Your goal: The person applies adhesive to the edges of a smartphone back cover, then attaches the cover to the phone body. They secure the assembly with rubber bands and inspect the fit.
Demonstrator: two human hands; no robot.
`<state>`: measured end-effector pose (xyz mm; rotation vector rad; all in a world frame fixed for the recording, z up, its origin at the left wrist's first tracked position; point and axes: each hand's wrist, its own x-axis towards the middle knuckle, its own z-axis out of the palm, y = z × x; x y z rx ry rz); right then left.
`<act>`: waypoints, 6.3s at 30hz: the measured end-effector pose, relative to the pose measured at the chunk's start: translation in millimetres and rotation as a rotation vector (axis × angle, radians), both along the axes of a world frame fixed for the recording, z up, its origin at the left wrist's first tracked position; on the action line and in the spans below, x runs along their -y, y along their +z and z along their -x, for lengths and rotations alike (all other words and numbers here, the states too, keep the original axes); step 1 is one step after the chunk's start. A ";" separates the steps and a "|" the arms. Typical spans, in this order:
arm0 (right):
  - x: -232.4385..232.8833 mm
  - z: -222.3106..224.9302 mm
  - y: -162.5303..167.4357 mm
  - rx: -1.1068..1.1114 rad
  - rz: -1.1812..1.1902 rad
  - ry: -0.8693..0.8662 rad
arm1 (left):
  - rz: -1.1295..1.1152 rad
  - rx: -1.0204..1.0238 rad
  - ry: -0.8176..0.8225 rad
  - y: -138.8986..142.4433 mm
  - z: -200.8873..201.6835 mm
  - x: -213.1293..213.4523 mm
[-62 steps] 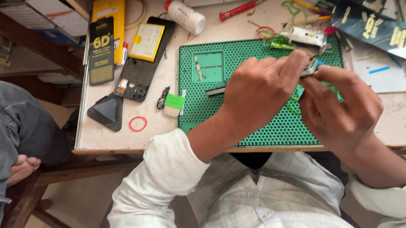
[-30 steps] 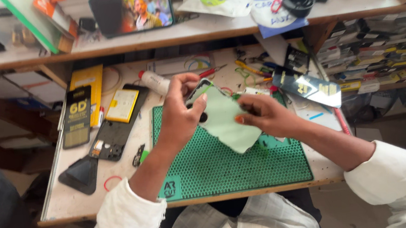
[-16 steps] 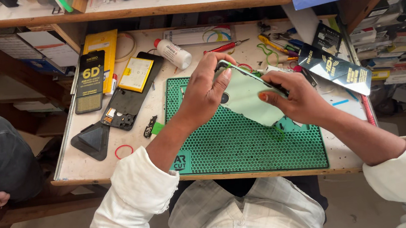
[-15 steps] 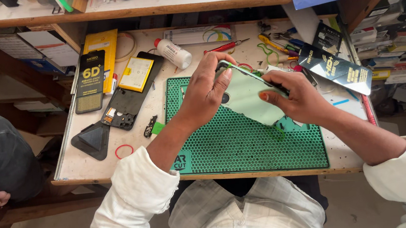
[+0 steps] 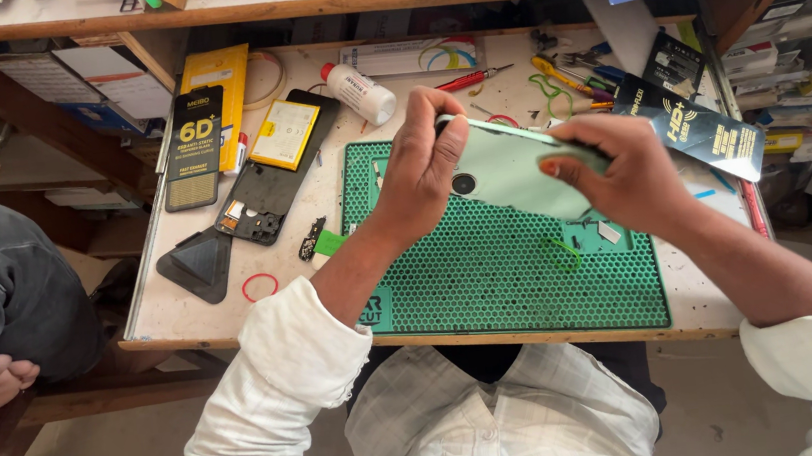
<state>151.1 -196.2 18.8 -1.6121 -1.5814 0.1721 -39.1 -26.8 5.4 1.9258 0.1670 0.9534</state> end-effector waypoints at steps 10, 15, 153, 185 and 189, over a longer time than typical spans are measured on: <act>-2.5 -12.8 19.5 0.100 -0.028 -0.014 | 0.066 0.073 0.020 -17.6 -5.7 -4.6; -11.9 -19.1 32.1 0.241 -0.088 0.038 | -0.038 0.183 0.016 -6.2 -3.5 -7.7; -8.4 14.5 67.3 0.762 -0.619 0.158 | -0.543 0.045 -0.117 18.1 6.9 19.4; -24.8 23.7 42.0 0.478 0.878 0.307 | -0.013 0.154 0.034 14.0 7.5 -10.1; -29.5 22.3 37.7 0.546 0.920 0.363 | -0.047 0.155 0.030 13.5 8.0 -10.0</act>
